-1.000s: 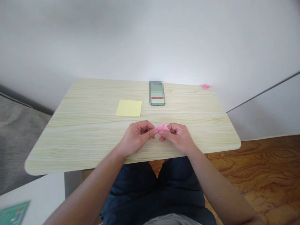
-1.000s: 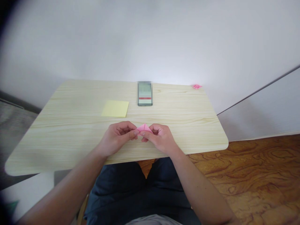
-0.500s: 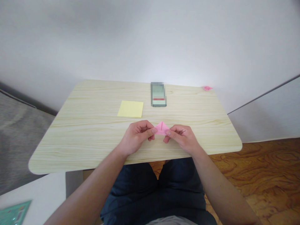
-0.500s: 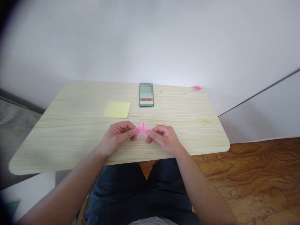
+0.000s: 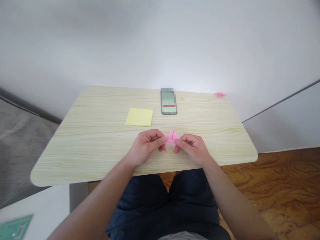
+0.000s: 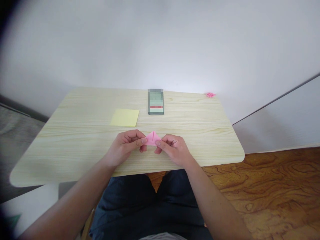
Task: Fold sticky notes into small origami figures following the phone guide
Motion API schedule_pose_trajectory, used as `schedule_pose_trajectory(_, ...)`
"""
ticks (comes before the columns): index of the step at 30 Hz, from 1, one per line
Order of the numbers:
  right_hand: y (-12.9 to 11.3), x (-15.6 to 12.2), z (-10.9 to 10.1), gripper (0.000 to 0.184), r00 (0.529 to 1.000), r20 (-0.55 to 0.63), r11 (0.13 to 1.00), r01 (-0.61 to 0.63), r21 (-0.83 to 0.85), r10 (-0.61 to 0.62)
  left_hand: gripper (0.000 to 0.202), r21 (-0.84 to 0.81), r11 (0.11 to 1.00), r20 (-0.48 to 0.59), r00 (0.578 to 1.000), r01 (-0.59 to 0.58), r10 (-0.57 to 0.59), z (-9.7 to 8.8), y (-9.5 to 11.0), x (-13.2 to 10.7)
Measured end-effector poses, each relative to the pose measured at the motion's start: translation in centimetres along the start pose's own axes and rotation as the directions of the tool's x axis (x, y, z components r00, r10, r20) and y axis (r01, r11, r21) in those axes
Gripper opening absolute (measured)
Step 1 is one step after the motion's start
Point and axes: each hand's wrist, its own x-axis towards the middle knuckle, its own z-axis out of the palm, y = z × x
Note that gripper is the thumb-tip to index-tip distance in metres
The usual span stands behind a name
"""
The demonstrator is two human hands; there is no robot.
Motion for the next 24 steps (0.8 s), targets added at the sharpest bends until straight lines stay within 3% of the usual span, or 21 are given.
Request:
schedule_pose_trajectory(9,-0.4,0.6,0.5,0.030,1.000,0.018,0.999,-0.008,0.038,0.008,0.023,0.041,0.997,0.034,0.998,-0.058,0.056,0.0,0.0,0.0)
schedule_pose_trajectory(15,-0.6,0.8,1.0,0.030,0.999,0.015,0.998,-0.030,-0.051,0.031,0.024,0.085,0.996,0.035,0.999,-0.037,0.034,0.2,0.1,0.0)
schedule_pose_trajectory(24,-0.6,0.9,-0.4,0.037,0.994,0.109,0.999,-0.031,0.043,0.026,0.024,0.044,0.998,-0.025,0.999,-0.046,0.048,0.0,-0.1,0.2)
